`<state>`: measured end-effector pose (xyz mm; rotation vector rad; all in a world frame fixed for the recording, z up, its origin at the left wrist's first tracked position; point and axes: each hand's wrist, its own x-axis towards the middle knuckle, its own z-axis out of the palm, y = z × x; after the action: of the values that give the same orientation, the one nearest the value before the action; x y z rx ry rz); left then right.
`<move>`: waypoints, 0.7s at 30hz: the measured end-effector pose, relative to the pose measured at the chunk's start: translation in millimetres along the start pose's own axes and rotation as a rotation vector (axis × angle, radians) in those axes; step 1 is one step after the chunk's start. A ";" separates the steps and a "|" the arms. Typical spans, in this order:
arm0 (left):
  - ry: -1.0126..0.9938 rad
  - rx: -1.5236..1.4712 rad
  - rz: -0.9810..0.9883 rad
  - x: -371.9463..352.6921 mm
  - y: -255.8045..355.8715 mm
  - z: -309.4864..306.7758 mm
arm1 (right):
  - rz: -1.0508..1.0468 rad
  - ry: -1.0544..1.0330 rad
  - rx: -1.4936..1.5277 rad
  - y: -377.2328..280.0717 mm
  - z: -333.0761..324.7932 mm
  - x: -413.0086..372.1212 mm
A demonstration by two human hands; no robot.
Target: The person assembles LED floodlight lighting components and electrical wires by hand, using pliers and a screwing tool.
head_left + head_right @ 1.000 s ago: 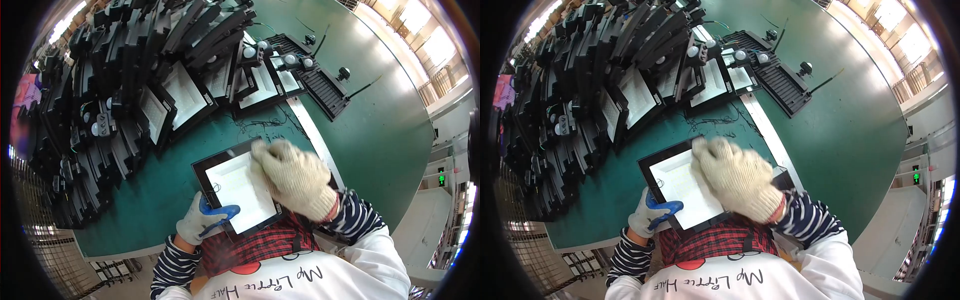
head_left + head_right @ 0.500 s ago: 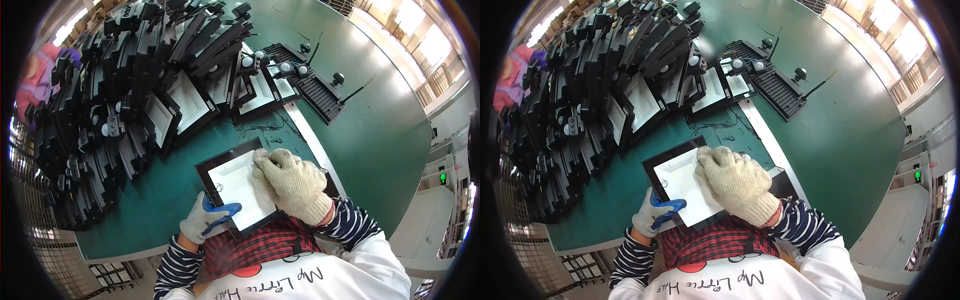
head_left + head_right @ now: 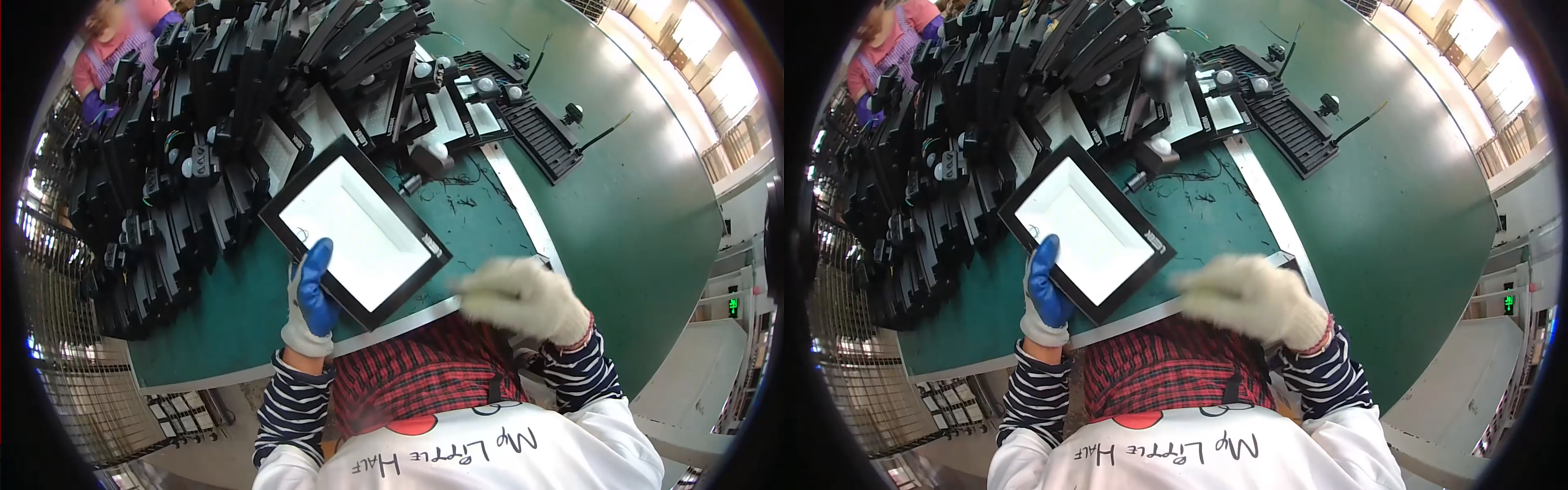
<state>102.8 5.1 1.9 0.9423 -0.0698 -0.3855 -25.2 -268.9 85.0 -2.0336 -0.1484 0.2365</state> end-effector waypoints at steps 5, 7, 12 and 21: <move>0.033 0.105 0.116 1.1 14.7 23.4 | 0.297 0.536 0.424 -7.8 4.1 12.2; 0.056 0.084 0.117 1.0 14.9 26.4 | 0.306 0.532 0.531 -3.3 9.1 14.1; 0.061 0.049 0.147 -2.6 16.4 42.2 | 0.297 0.566 0.797 9.2 18.4 19.4; 0.009 -0.093 0.130 -3.5 17.9 53.2 | 0.197 0.576 1.108 28.0 11.3 31.0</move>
<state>92.7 -25.5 48.0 0.8426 -0.1032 -0.2616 2.4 -265.5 51.8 -0.9384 0.4583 -0.1441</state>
